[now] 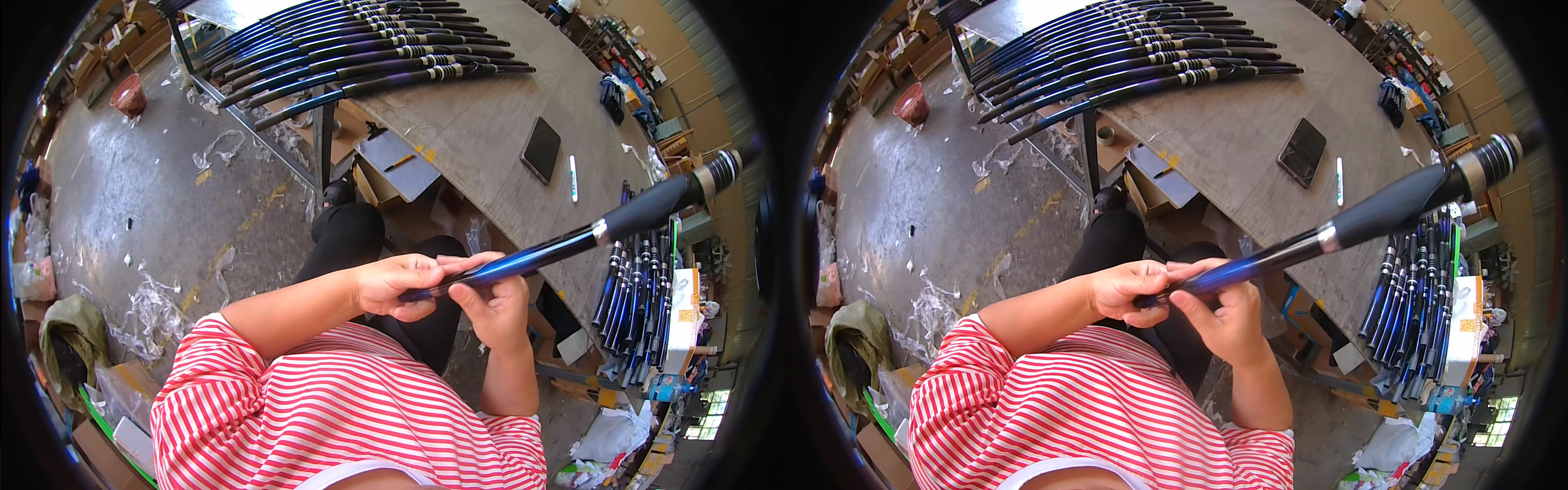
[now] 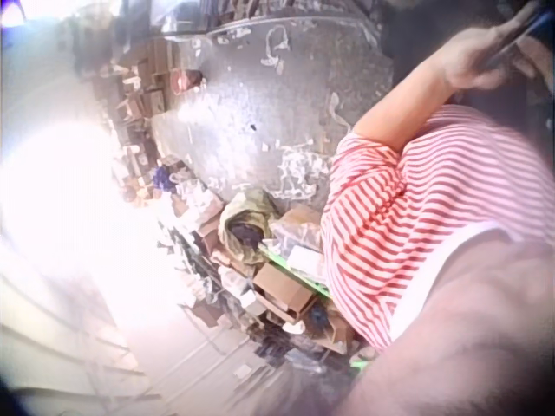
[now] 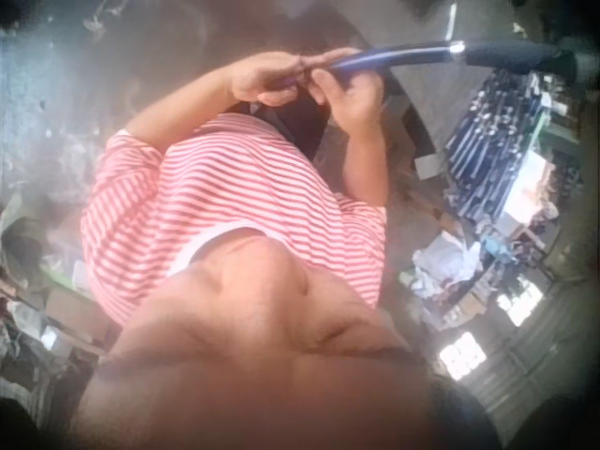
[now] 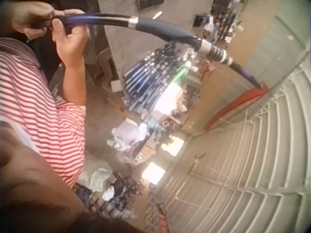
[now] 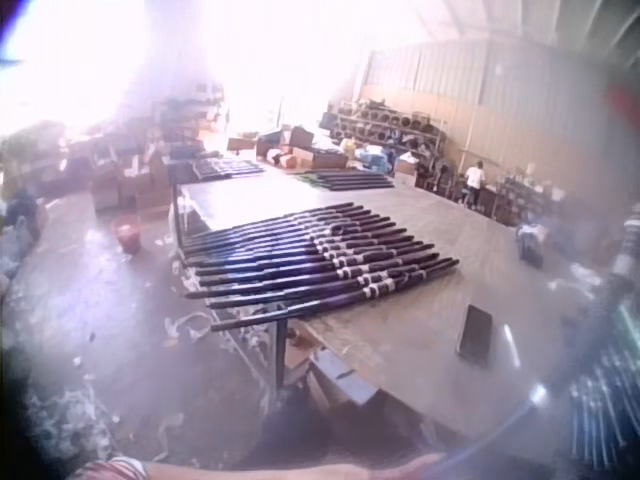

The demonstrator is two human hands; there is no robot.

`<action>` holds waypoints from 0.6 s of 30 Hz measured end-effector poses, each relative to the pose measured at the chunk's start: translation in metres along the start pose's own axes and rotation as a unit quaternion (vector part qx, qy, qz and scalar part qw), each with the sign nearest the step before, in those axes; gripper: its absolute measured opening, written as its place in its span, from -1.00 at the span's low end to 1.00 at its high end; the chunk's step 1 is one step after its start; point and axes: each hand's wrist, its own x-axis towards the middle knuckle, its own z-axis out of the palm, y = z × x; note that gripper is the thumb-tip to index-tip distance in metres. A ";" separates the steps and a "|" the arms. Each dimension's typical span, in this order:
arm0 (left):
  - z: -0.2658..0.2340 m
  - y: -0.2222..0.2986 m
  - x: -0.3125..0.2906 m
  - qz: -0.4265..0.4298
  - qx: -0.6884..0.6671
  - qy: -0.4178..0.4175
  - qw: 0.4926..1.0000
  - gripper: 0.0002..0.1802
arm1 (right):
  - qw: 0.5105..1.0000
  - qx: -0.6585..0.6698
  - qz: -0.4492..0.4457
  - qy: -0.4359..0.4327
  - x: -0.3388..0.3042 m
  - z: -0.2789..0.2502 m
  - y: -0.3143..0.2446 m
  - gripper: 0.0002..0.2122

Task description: The person handles several fishing rods one by one, picking them up from a table, turning them over, and using a marker to label or mark the rods while they are supported on a table.

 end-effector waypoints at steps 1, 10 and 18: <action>-0.004 -0.002 -0.003 -0.011 -0.025 0.013 1.000 -0.51 | 0.998 0.038 0.056 -0.002 -0.002 -0.001 -0.001 -0.77; -0.008 -0.006 -0.009 -0.013 0.039 0.033 0.999 -0.64 | 0.996 0.066 -0.052 -0.005 -0.002 0.008 0.017 -0.62; -0.017 -0.010 -0.016 -0.023 0.136 0.060 0.989 -0.50 | 0.999 0.030 -0.022 -0.004 -0.002 -0.001 0.014 -0.59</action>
